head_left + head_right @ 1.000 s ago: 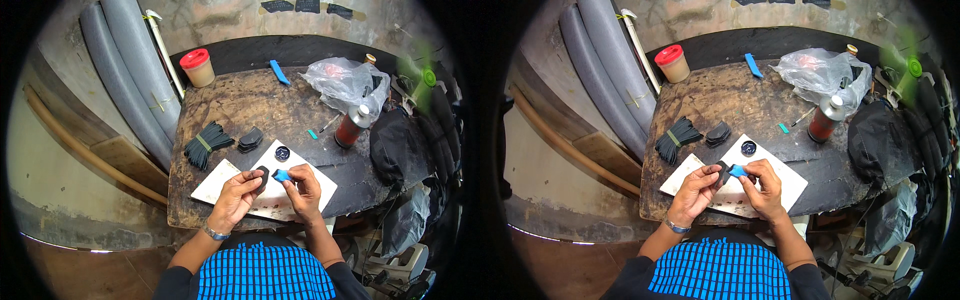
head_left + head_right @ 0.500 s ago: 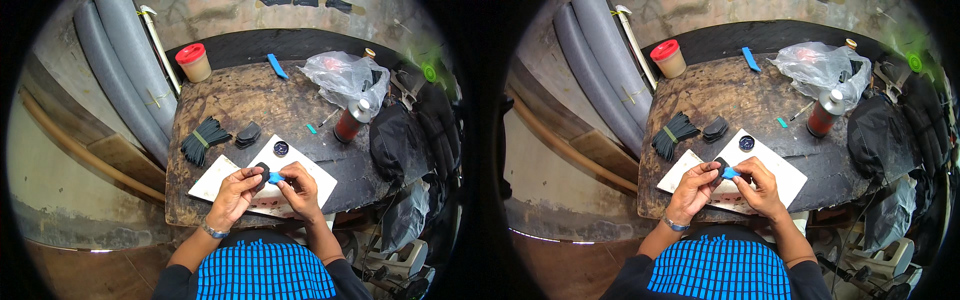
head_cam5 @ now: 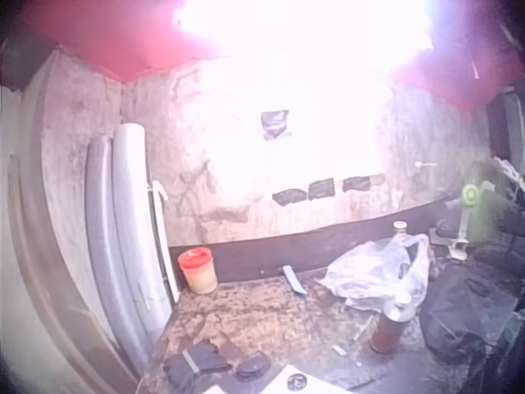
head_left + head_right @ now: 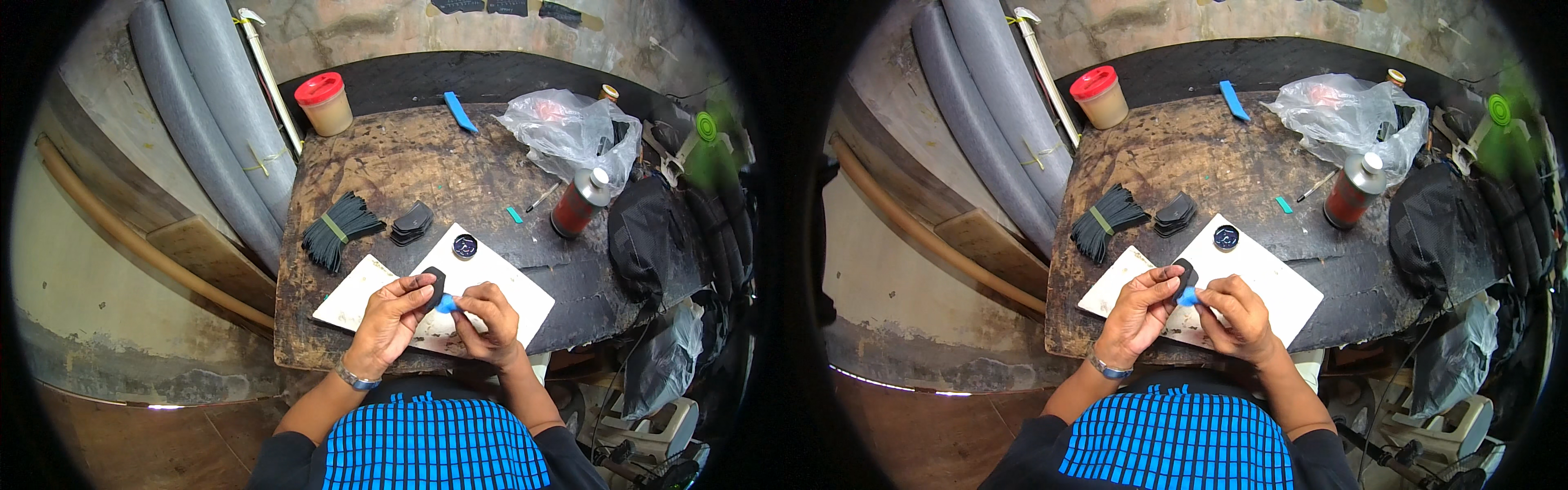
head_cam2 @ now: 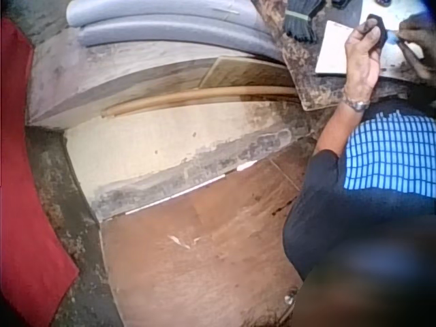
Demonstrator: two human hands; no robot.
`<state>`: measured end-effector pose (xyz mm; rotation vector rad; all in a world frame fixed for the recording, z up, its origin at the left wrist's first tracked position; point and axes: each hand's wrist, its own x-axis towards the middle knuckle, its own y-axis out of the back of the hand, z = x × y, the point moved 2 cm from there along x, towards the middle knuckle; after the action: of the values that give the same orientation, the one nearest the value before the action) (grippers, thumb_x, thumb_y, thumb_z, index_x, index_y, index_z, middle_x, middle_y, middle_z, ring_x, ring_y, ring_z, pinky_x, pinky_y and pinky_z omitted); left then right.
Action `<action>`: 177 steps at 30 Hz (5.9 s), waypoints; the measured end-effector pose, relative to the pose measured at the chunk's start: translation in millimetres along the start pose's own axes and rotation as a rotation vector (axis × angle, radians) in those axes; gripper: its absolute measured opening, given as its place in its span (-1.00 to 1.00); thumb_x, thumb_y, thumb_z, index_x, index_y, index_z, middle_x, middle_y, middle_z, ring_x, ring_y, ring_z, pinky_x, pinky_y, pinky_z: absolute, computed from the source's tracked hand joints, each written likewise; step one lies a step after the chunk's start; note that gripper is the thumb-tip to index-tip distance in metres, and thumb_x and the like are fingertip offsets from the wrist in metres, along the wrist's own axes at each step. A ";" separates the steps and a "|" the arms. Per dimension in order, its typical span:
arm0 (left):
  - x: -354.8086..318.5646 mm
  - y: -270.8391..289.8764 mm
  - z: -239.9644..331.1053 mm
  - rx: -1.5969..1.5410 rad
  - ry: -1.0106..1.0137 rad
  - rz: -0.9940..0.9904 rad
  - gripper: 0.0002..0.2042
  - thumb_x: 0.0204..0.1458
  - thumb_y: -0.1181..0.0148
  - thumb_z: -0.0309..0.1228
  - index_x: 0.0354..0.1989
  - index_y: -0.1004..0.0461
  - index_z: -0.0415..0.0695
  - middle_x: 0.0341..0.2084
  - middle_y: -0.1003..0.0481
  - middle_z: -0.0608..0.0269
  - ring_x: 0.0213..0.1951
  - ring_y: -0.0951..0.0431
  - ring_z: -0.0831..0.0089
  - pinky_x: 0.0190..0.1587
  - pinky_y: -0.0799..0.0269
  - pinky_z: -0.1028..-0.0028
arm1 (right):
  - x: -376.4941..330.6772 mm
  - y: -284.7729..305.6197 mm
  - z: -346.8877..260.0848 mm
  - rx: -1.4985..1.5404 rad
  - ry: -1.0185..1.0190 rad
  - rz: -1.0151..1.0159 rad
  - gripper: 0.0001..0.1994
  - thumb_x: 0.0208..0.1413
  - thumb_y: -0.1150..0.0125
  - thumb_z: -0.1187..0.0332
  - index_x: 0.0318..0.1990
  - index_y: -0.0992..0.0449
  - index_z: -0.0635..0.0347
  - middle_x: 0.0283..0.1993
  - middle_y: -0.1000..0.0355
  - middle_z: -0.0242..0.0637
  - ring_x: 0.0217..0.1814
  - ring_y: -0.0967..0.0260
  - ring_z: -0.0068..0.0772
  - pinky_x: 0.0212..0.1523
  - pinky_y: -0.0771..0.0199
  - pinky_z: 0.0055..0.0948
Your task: The person applies glue from a small blue bottle to the edges of small black rubber pieces and then to longer black rubber strips. They handle the pieces one at a time, dip the bottle into a small container, and place the treated items on the table.
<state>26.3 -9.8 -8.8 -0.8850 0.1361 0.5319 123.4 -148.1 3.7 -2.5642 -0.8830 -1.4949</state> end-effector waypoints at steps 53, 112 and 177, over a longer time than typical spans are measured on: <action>27.6 11.8 30.7 1.772 -0.725 -0.076 -0.70 -0.06 -0.35 -0.34 -0.19 -0.60 -0.26 -0.23 -0.45 0.08 -0.11 -0.41 0.18 -0.03 -0.36 0.29 | -7.9 6.4 26.8 0.121 -0.512 0.282 -0.86 0.08 -0.20 0.60 -0.19 -0.47 0.35 -0.27 -0.31 -0.35 -0.37 -0.19 -0.65 -0.36 -0.23 -0.64; -1.7 -1.5 0.9 0.094 0.052 -0.108 -0.85 0.20 -0.14 -0.45 -0.12 -0.37 -0.18 -0.34 -0.50 0.32 -0.33 -0.49 0.62 -0.20 -0.45 0.57 | -4.0 -0.1 -0.2 0.247 -0.206 -0.146 -0.79 -0.06 -0.31 0.63 -0.23 -0.49 0.33 -0.30 -0.42 -0.16 -0.34 -0.44 -0.38 -0.37 -0.45 -0.51; 1.4 5.2 1.7 0.016 -0.029 -0.036 -0.80 0.08 -0.17 -0.65 -0.10 -0.49 -0.29 -0.21 -0.55 0.19 -0.20 -0.55 0.47 -0.03 -0.50 0.52 | -1.1 0.4 0.6 0.124 -0.132 -0.179 -0.71 -0.19 -0.31 0.69 -0.22 -0.53 0.30 -0.31 -0.39 -0.18 -0.32 -0.43 -0.28 -0.35 -0.45 -0.44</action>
<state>24.7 -5.3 -11.8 -0.8625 0.0980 0.5094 123.7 -148.7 2.6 -2.5760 -1.2097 -1.2747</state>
